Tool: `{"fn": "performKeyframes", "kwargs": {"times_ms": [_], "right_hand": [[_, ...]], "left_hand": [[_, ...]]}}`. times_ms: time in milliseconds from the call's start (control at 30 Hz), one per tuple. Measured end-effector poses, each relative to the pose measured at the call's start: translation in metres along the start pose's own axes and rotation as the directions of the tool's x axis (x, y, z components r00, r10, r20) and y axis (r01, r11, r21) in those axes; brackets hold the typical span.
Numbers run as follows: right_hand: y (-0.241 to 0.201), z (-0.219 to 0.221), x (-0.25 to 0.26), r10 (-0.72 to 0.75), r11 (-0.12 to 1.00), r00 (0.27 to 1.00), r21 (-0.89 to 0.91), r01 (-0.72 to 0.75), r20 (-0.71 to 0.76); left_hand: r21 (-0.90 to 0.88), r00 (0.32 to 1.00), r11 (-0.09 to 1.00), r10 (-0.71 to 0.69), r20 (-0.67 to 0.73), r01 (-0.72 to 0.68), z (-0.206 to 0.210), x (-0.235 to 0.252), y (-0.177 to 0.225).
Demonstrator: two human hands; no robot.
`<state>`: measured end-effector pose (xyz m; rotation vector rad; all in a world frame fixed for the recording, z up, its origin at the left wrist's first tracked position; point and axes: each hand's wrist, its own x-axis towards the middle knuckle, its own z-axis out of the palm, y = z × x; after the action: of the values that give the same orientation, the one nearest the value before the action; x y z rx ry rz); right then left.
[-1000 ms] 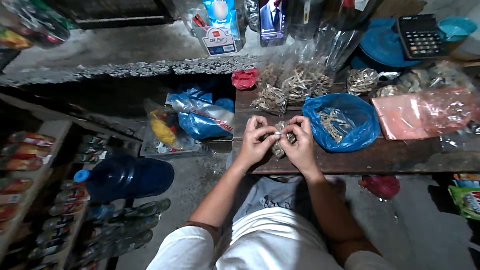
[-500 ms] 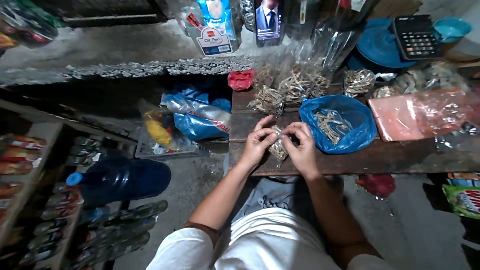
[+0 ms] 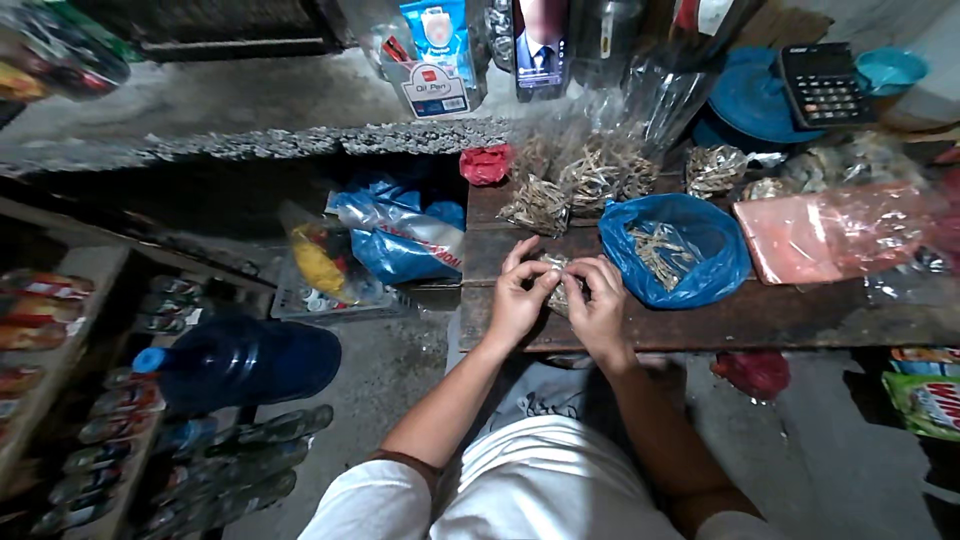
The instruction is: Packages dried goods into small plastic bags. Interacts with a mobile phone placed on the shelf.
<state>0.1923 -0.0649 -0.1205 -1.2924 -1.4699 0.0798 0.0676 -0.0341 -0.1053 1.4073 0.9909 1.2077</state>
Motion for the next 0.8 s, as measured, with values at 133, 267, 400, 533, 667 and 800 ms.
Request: {"fn": "performKeyframes", "kwargs": {"times_ms": [133,267,400,533,667,800], "right_hand": [[-0.004,-0.002,0.003,-0.071,0.997,0.995,-0.025,0.073,0.068],[-0.016,-0.009,0.014,-0.140,0.985,0.987,-0.095,0.147,0.078],[-0.018,-0.014,0.024,-0.186,0.976,0.982,-0.109,0.189,0.039],[-0.018,-0.021,0.033,-0.161,0.985,0.986,-0.052,0.163,0.032],[-0.027,-0.033,0.041,-0.073,0.990,0.975,0.134,0.045,0.209],[-0.033,-0.061,0.055,-0.120,0.985,0.843,0.171,0.034,0.525]], "left_hand": [[0.081,0.979,0.981,0.167,0.115,-0.177,-0.006,0.005,-0.002],[0.202,0.903,0.883,0.392,0.178,-0.423,-0.003,0.006,-0.006],[0.288,0.879,0.831,0.439,0.187,-0.476,-0.005,0.008,0.003],[0.278,0.900,0.865,0.349,0.262,-0.417,-0.015,0.007,0.020],[0.016,0.919,0.981,0.176,0.353,-0.194,-0.029,0.006,0.038],[-0.103,0.865,0.992,0.115,0.488,-0.074,-0.042,0.004,0.053]]}}
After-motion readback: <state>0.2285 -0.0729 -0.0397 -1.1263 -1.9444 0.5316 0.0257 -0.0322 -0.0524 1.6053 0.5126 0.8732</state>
